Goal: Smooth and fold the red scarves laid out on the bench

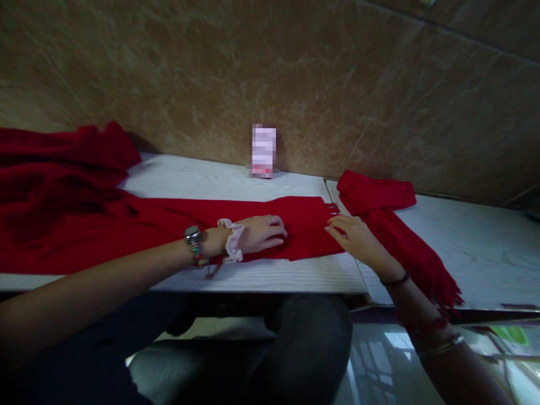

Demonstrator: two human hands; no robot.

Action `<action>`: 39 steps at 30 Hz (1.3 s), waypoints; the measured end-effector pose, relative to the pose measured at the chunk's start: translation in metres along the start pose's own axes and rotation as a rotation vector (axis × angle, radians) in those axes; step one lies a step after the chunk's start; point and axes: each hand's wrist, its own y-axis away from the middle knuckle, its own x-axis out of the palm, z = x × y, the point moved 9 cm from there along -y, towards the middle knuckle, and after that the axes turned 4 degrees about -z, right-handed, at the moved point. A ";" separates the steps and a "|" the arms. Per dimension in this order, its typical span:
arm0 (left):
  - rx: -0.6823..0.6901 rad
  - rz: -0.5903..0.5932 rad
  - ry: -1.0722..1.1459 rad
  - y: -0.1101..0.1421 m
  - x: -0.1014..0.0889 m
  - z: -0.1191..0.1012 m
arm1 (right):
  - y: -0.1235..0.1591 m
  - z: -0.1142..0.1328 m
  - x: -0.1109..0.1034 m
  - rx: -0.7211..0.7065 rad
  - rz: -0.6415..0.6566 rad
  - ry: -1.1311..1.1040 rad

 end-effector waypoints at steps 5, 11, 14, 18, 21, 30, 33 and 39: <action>-0.085 0.108 -0.074 -0.011 0.019 0.022 | -0.051 0.006 0.035 0.014 -0.028 0.089; -0.130 0.222 -0.134 -0.006 0.037 0.038 | -0.062 -0.006 0.098 0.106 0.190 0.150; -0.106 0.215 -0.135 -0.007 0.037 0.039 | -0.058 -0.011 0.101 0.137 0.224 0.156; -0.102 0.231 -0.136 -0.003 0.034 0.061 | -0.066 -0.004 0.102 0.196 0.246 0.179; -0.110 0.226 -0.144 0.009 0.026 0.091 | -0.084 0.018 0.110 0.200 0.253 0.191; -0.192 0.159 -0.175 0.055 -0.008 0.126 | -0.125 0.068 0.125 0.070 0.192 0.027; -0.160 0.112 -0.139 0.057 -0.013 0.114 | -0.119 0.076 0.104 -0.061 0.144 -0.073; -0.182 0.105 -0.027 0.073 -0.004 0.111 | -0.097 0.098 0.069 -0.211 0.197 -0.123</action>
